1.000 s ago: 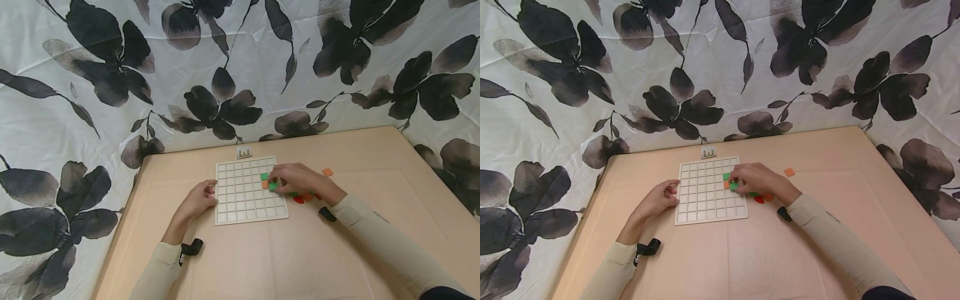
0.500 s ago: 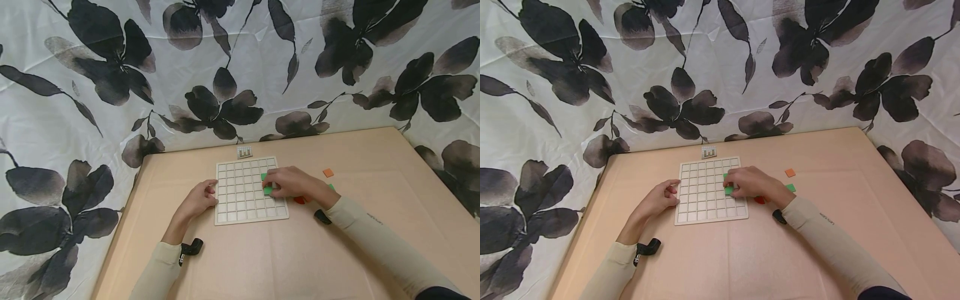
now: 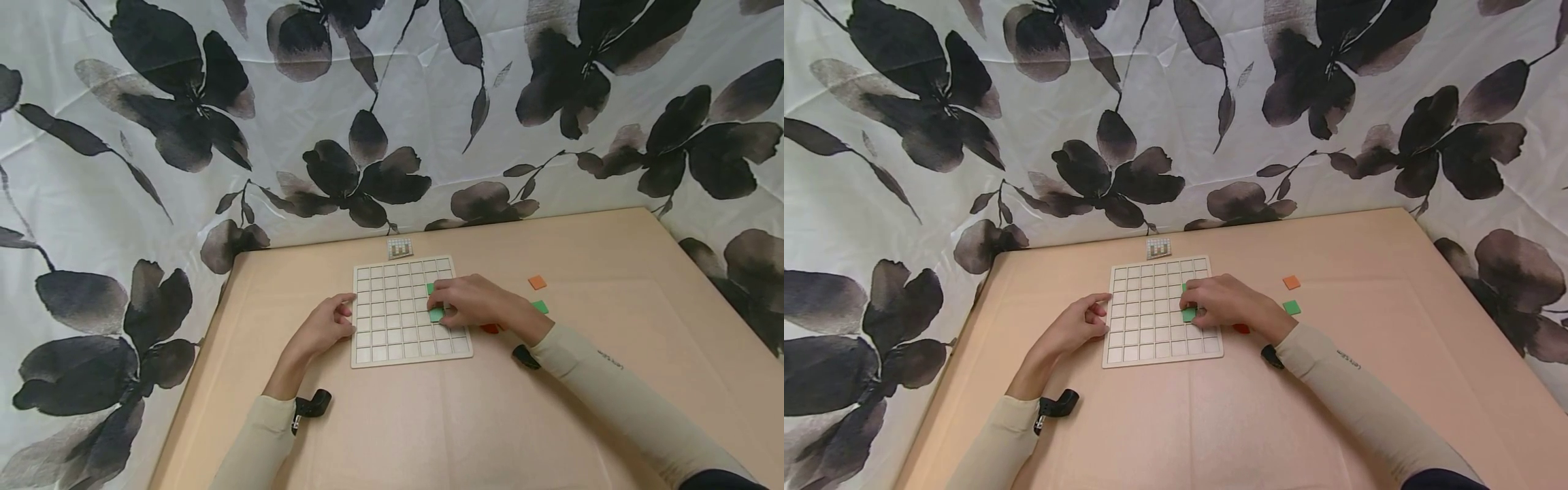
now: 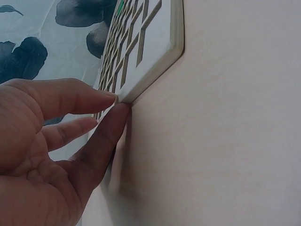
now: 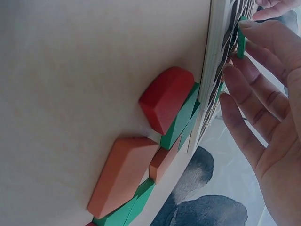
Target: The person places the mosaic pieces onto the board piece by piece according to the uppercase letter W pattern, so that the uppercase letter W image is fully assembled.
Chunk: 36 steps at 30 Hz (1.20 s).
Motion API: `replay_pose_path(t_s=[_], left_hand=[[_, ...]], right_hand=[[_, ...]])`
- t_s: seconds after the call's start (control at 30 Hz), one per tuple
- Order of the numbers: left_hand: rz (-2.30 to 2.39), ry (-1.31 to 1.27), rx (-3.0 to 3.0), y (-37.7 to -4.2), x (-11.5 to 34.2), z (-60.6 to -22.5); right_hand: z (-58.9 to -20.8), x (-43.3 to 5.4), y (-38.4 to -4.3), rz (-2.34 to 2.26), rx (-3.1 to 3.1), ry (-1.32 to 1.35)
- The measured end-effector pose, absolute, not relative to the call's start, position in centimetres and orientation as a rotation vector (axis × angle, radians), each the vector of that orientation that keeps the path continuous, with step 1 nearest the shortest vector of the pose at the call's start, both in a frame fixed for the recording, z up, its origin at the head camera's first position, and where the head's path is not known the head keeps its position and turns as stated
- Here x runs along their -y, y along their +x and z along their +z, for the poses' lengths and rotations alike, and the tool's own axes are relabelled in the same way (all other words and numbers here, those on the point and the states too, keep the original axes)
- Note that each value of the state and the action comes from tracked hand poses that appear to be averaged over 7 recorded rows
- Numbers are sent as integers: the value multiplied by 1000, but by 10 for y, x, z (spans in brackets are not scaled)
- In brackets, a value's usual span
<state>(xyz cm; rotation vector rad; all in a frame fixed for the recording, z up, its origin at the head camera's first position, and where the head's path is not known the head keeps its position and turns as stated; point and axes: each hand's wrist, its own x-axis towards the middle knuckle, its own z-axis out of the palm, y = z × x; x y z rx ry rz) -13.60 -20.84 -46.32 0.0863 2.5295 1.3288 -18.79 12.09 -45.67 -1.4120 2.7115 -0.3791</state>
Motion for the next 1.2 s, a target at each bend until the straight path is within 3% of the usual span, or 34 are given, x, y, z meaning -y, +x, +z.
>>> replay_pose_path(t_s=[1.2], left_hand=[[1373, 42, -2512, -141, 204, -466]], right_hand=[[-455, -137, -197, -333, -2758, -1356]])
